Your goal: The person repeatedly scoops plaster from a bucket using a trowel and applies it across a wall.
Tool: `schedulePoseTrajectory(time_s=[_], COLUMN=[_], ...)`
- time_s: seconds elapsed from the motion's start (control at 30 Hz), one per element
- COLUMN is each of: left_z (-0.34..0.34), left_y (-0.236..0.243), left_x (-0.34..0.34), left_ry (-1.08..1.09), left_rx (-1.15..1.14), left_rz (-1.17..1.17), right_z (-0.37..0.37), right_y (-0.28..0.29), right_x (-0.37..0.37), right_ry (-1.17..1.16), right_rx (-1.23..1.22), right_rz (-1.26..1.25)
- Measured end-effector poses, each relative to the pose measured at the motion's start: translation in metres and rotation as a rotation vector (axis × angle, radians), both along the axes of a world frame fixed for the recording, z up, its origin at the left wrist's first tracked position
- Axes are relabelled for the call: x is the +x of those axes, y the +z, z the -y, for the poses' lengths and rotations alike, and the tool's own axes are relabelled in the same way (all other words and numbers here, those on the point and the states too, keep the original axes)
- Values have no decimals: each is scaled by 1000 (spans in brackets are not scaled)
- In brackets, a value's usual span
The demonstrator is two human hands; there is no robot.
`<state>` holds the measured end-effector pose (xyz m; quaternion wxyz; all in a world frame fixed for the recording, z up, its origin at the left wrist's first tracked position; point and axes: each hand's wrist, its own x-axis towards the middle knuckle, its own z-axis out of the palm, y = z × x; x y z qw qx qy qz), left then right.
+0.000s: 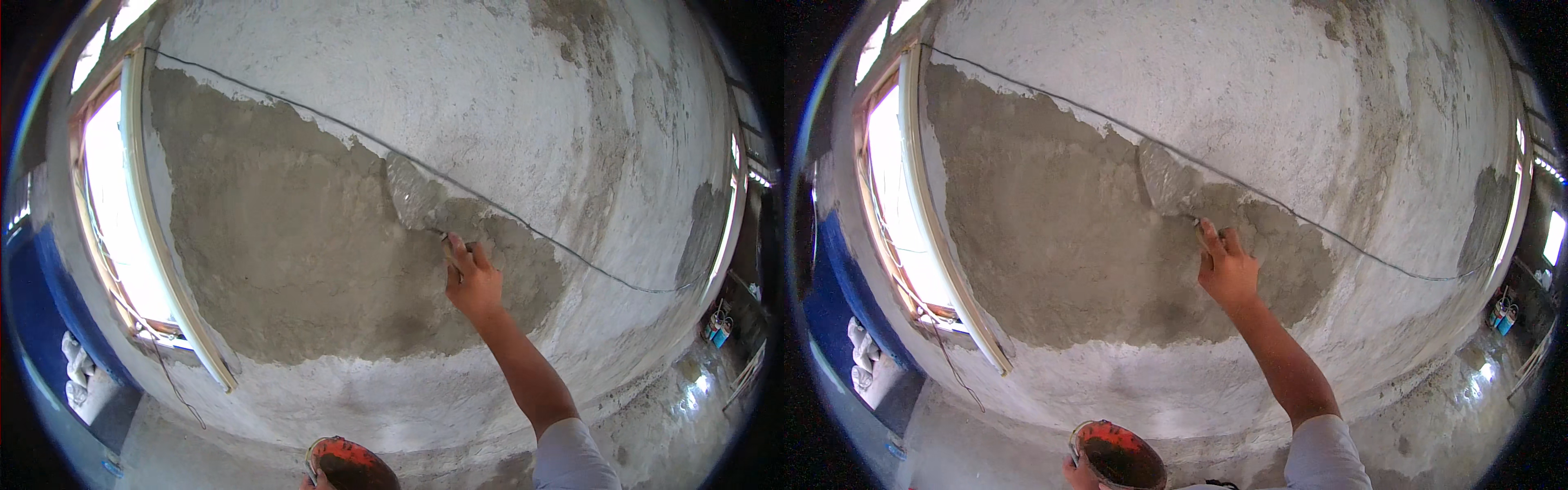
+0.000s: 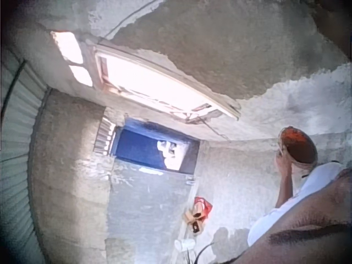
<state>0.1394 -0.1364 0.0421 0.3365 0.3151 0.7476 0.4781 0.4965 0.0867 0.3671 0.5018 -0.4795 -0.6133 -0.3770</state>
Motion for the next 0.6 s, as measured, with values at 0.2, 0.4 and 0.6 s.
schedulePoseTrajectory(time_s=[0.2, 0.4, 0.6], left_z=[4, 14, 12], left_y=[-13, 43, 50], left_x=[-9, 0, 4], left_ry=[4, -49, -57], left_rx=[-45, -219, -181], left_rz=[91, -99, -83], right_z=[11, 9, -9], right_y=[-23, 7, 8], right_x=[-3, -2, 0], right_ry=[34, -38, -52], right_rx=[-137, -57, -88], right_rz=[93, 71, 123])
